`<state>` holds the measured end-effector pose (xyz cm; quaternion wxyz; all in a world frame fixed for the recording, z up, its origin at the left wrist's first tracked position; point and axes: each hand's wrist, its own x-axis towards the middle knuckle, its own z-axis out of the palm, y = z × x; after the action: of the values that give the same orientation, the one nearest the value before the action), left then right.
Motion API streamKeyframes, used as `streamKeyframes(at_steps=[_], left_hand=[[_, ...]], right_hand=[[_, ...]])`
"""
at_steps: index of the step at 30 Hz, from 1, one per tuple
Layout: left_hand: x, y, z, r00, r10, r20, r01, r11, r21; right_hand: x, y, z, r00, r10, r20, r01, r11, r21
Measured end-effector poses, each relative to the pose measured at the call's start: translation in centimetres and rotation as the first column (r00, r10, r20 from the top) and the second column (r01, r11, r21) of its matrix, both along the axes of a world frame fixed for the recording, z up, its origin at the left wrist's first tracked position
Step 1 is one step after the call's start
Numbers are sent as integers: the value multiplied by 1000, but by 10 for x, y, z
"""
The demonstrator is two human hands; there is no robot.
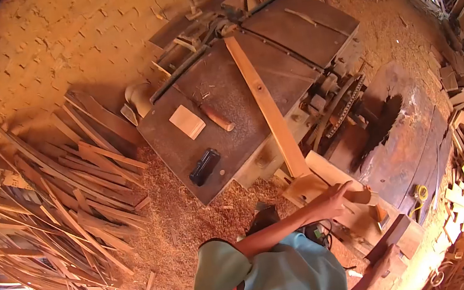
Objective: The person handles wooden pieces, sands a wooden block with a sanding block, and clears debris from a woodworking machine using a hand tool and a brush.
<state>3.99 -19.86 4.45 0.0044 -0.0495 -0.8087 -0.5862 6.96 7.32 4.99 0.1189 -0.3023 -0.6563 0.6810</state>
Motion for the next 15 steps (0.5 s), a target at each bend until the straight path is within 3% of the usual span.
streamKeyframes(at_steps=[1, 3, 4, 5, 6, 7, 8, 9, 10, 12, 15], left_hand=[[10, -15, 6, 998, 57, -30, -58, 998, -36], [26, -63, 26, 984, 150, -101, -162, 979, -124], [34, -97, 48, 960, 281, -2, -276, 941, -195], [35, -131, 44, 865, 501, -10, -494, 848, -191], [34, -174, 73, 691, 662, -291, -723, 632, -279], [32, -224, 79, 626, 718, -304, -780, 572, -253], [30, -266, 75, 454, 837, -306, -879, 364, -308], [27, -316, 59, 382, 882, -275, -911, 309, -274], [25, -359, 51, 361, 875, -324, -881, 206, -426], [19, -419, 31, 285, 901, -328, -852, 81, -518], [4, -481, -5, 445, 866, -228, -771, 241, -590]], right_hand=[[15, -2, -4, 994, -114, 3, 113, 980, -161], [43, -5, 0, 999, 44, -4, -42, 934, -356], [54, -14, 4, 993, 113, -29, -113, 883, -456], [59, -30, 10, 999, 34, -36, -48, 853, -520], [60, -49, 20, 998, -45, -42, 12, 813, -582], [62, -60, 26, 992, -121, -44, 65, 766, -640], [68, -57, 20, 990, -95, -108, -6, 723, -691], [71, -58, 22, 987, -93, -132, -29, 702, -712], [73, -59, 24, 983, -90, -158, -55, 679, -732], [73, -62, 34, 976, -123, -179, -79, 565, -822], [79, -49, 28, 960, -176, -219, -100, 513, -852]])
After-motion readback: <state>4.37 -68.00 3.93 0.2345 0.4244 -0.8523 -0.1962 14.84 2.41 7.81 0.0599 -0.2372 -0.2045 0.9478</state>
